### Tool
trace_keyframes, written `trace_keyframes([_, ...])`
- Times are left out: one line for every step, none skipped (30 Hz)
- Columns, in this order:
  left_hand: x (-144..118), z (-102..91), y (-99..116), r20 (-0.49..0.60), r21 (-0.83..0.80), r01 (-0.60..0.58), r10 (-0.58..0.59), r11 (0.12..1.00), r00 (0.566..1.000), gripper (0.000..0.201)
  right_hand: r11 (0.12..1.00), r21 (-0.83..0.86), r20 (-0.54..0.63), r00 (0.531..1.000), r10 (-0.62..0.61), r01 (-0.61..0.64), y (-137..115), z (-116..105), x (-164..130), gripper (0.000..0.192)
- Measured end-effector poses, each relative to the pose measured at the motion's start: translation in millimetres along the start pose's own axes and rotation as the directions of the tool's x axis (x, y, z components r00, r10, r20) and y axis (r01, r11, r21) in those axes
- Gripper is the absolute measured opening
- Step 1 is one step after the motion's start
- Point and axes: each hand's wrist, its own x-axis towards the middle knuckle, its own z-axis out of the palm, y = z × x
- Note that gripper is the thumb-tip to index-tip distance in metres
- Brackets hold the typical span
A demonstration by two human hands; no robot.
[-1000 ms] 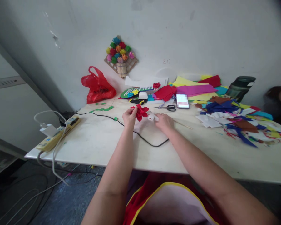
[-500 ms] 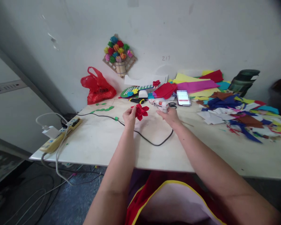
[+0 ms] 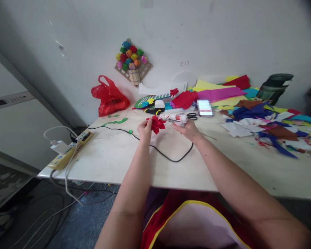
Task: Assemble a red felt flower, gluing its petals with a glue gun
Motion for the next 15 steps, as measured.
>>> trace_keyframes([0,0.0,0,0.0,0.008,-0.001,0.001,1.0,1.0,0.045,1.0,-0.022,0.008,1.0,0.003,-0.003,0,0,0,0.023])
trace_keyframes([0,0.1,-1,0.001,0.015,-0.003,0.003,1.0,1.0,0.045,0.999,-0.046,0.015,1.0,0.005,-0.004,0,0,0,0.023])
trace_keyframes([0,0.0,-1,0.0,0.024,-0.005,0.005,1.0,1.0,0.045,0.998,-0.069,0.016,1.0,0.005,-0.004,1,0,0,0.024])
trace_keyframes([1,0.0,-2,-0.002,0.034,-0.008,0.009,0.999,1.0,0.045,0.996,-0.089,0.016,1.0,0.002,0.0,3,0,1,0.025])
trace_keyframes([1,-0.1,-3,-0.005,0.047,-0.014,0.014,0.999,1.0,0.045,0.994,-0.11,0.017,1.0,-0.006,0.007,5,0,1,0.026])
trace_keyframes([1,-0.2,-3,-0.009,0.062,-0.023,0.024,0.998,1.0,0.044,0.991,-0.13,0.019,1.0,-0.015,0.018,7,0,2,0.028])
trace_keyframes([1,-0.3,-3,-0.012,0.078,-0.033,0.034,0.996,0.999,0.043,0.988,-0.15,0.024,0.999,-0.026,0.029,9,0,3,0.029])
trace_keyframes([0,-0.3,-3,-0.014,0.095,-0.042,0.043,0.995,0.999,0.043,0.984,-0.171,0.028,0.999,-0.036,0.04,11,0,4,0.029])
trace_keyframes([0,-0.1,-2,-0.013,0.109,-0.048,0.05,0.993,0.999,0.042,0.98,-0.191,0.031,0.999,-0.041,0.046,12,0,4,0.03])
trace_keyframes([-1,0.1,-1,-0.01,0.122,-0.053,0.055,0.991,0.998,0.041,0.977,-0.209,0.031,0.999,-0.041,0.046,13,-1,5,0.029])
trace_keyframes([-2,0.5,0,-0.008,0.133,-0.056,0.058,0.99,0.998,0.041,0.974,-0.224,0.028,0.999,-0.036,0.042,13,-1,5,0.029])
trace_keyframes([-3,1.0,2,-0.005,0.144,-0.06,0.061,0.988,0.998,0.04,0.971,-0.237,0.026,0.999,-0.029,0.035,13,-1,5,0.028])
trace_keyframes([-4,1.6,4,-0.004,0.156,-0.065,0.066,0.986,0.998,0.039,0.967,-0.252,0.026,0.999,-0.023,0.029,12,-1,5,0.027])
trace_keyframes([-6,2.1,7,-0.003,0.169,-0.071,0.072,0.983,0.997,0.038,0.962,-0.273,0.027,0.999,-0.017,0.024,11,-2,5,0.027])
trace_keyframes([-7,2.6,9,-0.006,0.183,-0.077,0.079,0.98,0.997,0.037,0.953,-0.303,0.027,1.0,-0.012,0.02,11,-2,5,0.027])
